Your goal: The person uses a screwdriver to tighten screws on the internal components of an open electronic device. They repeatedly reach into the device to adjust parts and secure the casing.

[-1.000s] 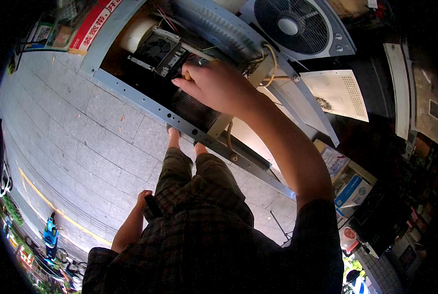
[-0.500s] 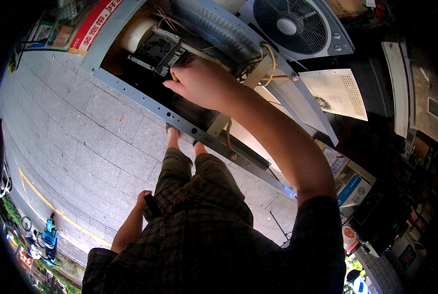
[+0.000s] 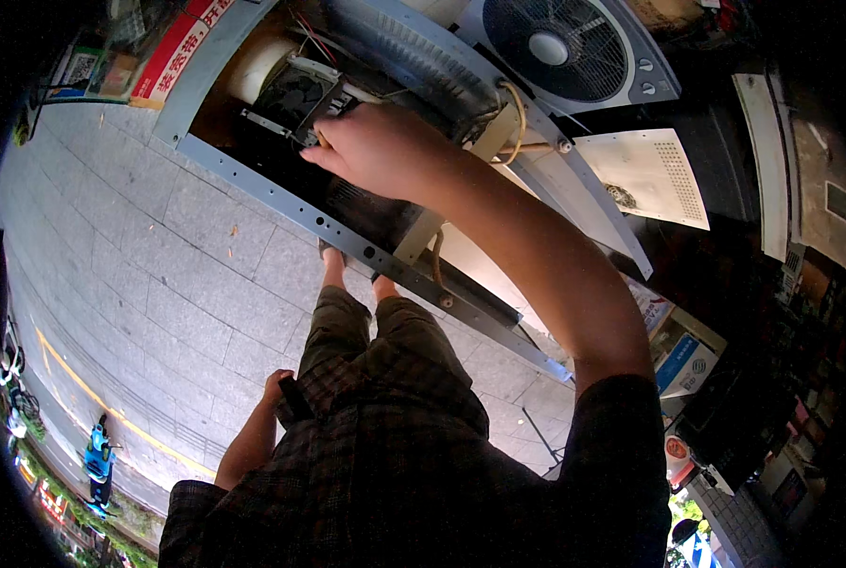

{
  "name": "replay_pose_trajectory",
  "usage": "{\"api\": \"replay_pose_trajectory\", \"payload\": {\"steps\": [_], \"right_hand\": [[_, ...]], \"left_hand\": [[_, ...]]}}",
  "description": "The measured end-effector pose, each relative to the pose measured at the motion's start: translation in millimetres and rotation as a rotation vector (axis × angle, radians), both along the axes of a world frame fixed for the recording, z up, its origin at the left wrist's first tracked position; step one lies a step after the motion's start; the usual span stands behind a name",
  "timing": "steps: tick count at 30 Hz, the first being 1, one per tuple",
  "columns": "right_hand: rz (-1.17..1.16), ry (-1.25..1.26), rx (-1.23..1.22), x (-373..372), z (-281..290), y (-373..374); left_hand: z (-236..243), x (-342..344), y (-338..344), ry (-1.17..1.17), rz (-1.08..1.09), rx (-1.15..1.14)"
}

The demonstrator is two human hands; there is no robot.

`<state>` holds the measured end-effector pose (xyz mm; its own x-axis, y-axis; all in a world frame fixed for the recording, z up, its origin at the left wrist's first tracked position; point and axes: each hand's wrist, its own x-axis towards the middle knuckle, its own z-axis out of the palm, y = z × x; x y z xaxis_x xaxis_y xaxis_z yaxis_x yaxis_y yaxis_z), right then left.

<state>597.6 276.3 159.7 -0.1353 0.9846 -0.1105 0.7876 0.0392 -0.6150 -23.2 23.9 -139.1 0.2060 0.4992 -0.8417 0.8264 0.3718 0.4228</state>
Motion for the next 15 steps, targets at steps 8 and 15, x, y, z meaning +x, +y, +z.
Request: {"api": "replay_pose_trajectory", "payload": {"steps": [8, 15], "right_hand": [[0.033, -0.014, -0.008, 0, -2, 7], [0.021, -0.058, 0.025, -2, 3, 2]], "left_hand": [[15, 10, 8, -0.022, -0.037, 0.006], [23, 13, 8, -0.086, -0.094, 0.029]]}}
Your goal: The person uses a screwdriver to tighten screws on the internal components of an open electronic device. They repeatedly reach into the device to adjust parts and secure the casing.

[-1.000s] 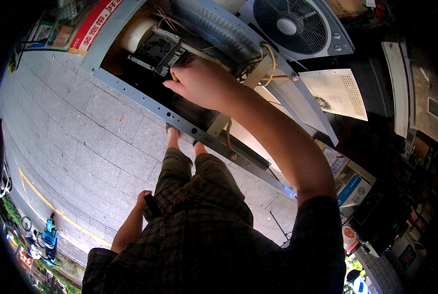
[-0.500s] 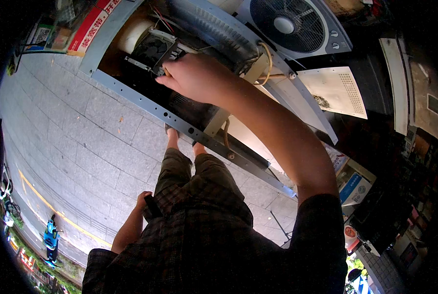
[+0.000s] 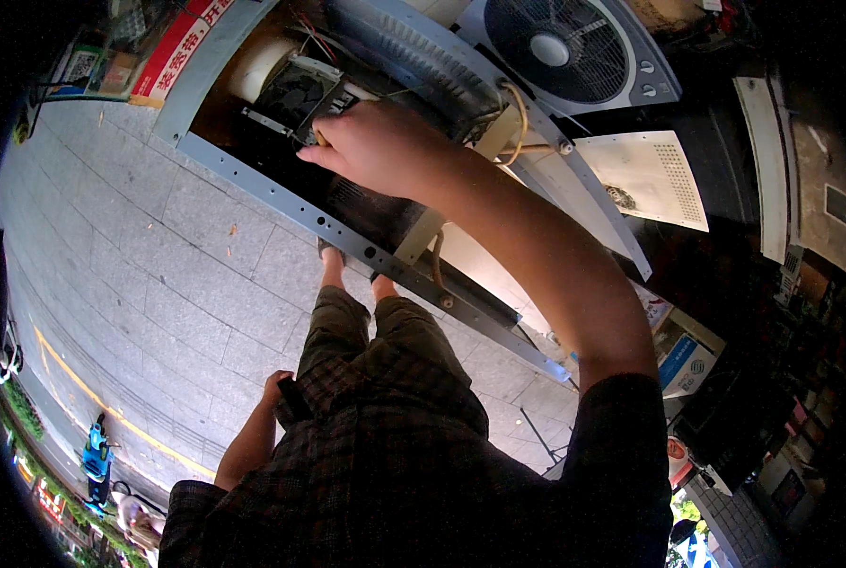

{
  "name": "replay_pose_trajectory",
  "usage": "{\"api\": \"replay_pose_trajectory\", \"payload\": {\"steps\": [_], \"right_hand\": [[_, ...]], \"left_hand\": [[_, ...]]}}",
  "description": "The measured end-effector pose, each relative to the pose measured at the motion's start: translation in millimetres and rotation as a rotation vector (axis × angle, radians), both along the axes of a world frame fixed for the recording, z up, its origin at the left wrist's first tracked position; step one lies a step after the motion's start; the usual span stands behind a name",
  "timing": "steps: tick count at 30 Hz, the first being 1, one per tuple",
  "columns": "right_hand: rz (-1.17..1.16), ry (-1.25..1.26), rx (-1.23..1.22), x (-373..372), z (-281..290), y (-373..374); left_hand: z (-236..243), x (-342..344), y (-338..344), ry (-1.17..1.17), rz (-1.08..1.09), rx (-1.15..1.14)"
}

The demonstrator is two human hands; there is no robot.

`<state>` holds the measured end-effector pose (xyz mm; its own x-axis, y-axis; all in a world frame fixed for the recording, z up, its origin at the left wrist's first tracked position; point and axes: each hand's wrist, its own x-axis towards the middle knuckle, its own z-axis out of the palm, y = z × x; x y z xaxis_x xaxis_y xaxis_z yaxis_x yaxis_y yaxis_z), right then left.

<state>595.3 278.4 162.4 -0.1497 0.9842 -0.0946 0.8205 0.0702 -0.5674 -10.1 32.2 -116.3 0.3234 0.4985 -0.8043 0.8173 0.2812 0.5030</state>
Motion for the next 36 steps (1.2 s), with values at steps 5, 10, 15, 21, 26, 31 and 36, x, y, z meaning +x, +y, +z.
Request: {"api": "replay_pose_trajectory", "payload": {"steps": [5, 10, 15, 21, 26, 31, 36], "right_hand": [[0.109, -0.065, -0.083, 3, 3, -5], [0.025, 0.013, -0.001, 1, 2, -4], [0.043, 0.018, -0.068, 6, 6, -3], [0.051, 0.006, -0.151, 11, 5, -11], [0.056, 0.065, -0.048, 13, 3, -4], [0.003, 0.128, -0.061, 16, 3, -5], [0.107, -0.048, -0.187, 21, 9, -9]], "left_hand": [[-8, -11, -4, 0.027, -0.102, -0.001], [-23, -20, -17, -0.015, 0.056, 0.104], [-23, -21, -3, 0.103, -0.034, -0.142], [-22, -16, -11, 0.040, 0.108, -0.008], [-31, -34, -5, 0.041, 0.177, -0.232], [-26, -14, -6, -0.002, -0.029, 0.022], [-22, -10, -8, -0.033, -0.027, 0.119]]}}
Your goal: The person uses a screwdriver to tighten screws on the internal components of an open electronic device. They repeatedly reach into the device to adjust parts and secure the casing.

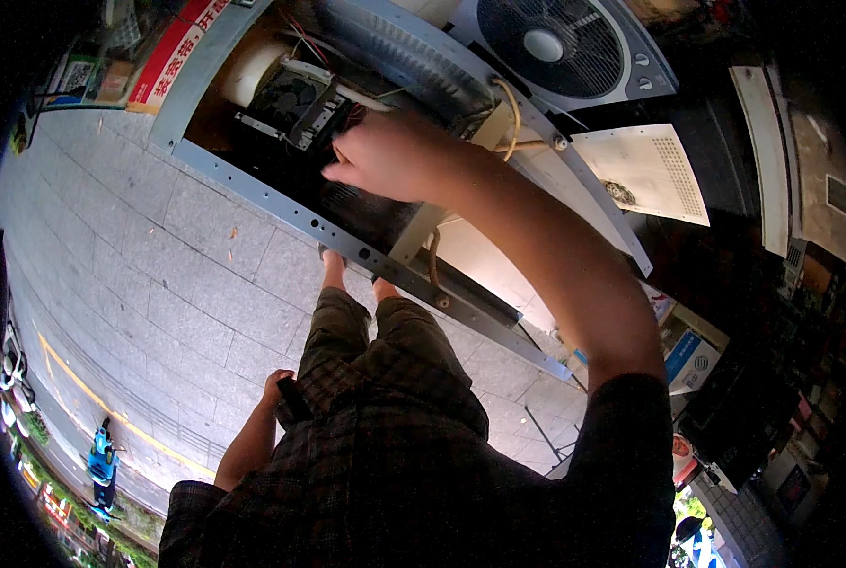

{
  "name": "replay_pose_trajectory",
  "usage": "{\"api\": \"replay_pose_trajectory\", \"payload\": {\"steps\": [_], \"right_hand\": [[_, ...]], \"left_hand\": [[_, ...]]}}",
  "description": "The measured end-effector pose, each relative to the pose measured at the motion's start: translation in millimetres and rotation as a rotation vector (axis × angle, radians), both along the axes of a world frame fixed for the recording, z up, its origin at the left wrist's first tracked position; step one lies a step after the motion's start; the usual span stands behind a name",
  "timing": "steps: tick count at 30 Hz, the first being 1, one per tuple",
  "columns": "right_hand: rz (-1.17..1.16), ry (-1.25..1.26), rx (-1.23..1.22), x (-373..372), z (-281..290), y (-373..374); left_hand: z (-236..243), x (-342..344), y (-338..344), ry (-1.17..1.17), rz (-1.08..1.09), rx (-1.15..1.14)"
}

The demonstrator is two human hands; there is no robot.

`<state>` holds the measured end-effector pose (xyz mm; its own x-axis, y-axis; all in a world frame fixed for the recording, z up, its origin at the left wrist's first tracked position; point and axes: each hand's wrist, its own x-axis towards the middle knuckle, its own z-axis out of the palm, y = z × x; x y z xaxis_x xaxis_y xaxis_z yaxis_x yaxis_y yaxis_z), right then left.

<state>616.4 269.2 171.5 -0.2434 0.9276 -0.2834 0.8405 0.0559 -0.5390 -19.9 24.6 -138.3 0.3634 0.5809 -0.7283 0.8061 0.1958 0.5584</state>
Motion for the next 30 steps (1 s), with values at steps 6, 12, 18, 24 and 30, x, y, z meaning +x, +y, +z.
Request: {"api": "replay_pose_trajectory", "payload": {"steps": [6, 12, 18, 24, 30], "right_hand": [[-0.099, 0.140, 0.323, -2, -12, 3], [-0.222, 0.151, 0.074, 11, -7, -2], [-0.062, 0.001, 0.002, 19, 6, -4], [-0.265, 0.129, 0.173, 30, -5, 7], [-0.238, 0.077, 0.103, 34, -2, 1]], "left_hand": [[-10, -12, 5, 0.007, 0.107, -0.215], [-1, 0, 8, 0.041, -0.088, -0.035], [8, -2, 13, 0.166, -0.090, -0.151], [3, -6, 18, 0.238, 0.029, -0.204], [1, -3, 21, 0.244, 0.020, -0.239]]}}
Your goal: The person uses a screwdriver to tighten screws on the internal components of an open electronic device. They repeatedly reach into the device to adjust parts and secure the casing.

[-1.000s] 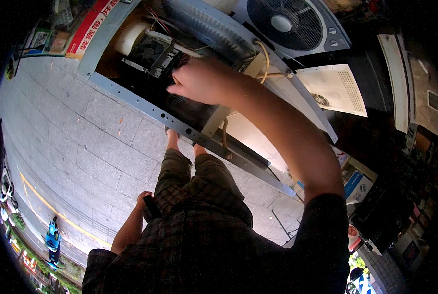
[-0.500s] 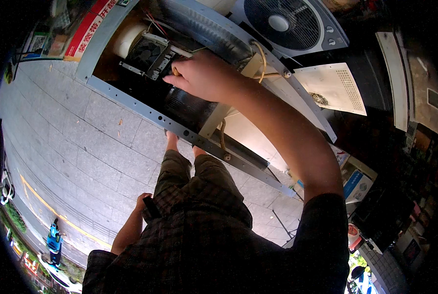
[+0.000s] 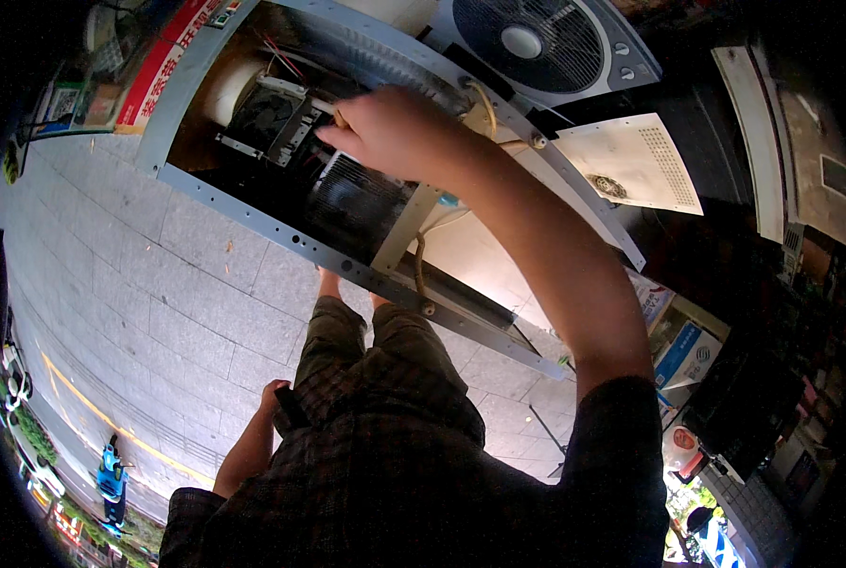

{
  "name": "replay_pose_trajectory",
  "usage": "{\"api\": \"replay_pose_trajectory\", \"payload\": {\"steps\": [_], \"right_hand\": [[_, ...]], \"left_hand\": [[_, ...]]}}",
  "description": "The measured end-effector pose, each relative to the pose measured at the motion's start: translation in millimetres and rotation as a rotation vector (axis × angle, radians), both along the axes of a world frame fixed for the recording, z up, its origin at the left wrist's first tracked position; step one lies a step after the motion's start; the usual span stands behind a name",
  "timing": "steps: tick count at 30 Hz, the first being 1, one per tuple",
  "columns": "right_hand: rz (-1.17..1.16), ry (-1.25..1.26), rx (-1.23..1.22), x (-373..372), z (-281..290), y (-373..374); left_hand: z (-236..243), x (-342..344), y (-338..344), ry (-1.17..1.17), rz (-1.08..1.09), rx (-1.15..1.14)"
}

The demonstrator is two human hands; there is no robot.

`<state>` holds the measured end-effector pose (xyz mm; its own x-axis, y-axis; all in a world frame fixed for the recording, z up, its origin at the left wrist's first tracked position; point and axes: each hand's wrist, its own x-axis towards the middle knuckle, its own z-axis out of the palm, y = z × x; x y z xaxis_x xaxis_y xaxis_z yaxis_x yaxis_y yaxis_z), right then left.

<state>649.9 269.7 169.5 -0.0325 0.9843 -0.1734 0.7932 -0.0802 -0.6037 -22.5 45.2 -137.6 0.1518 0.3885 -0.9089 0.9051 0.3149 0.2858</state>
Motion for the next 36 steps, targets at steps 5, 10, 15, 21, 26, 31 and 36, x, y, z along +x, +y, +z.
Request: {"api": "replay_pose_trajectory", "payload": {"steps": [5, 10, 15, 21, 26, 31, 36], "right_hand": [[0.023, -0.115, 0.074, -6, -12, 7], [-0.091, -0.065, 0.079, -3, 5, 4], [0.054, -0.242, 0.083, -2, -9, 0], [-0.141, 0.088, 0.005, -11, 15, 5], [-0.044, -0.062, 0.208, -25, -15, 19], [-0.024, 0.267, -0.139, -53, -14, 41], [0.110, 0.005, 0.001, -61, -26, 42]], "left_hand": [[-14, -15, 5, -0.022, 0.038, -0.077], [-12, -6, -7, -0.088, 0.125, 0.065], [-26, -26, -10, -0.100, 0.162, -0.030], [-10, -4, -20, -0.137, 0.227, 0.119], [7, 22, 2, -0.129, -0.018, 0.111], [6, 13, -2, -0.051, 0.033, 0.049], [2, 13, -1, -0.055, -0.019, 0.044]]}}
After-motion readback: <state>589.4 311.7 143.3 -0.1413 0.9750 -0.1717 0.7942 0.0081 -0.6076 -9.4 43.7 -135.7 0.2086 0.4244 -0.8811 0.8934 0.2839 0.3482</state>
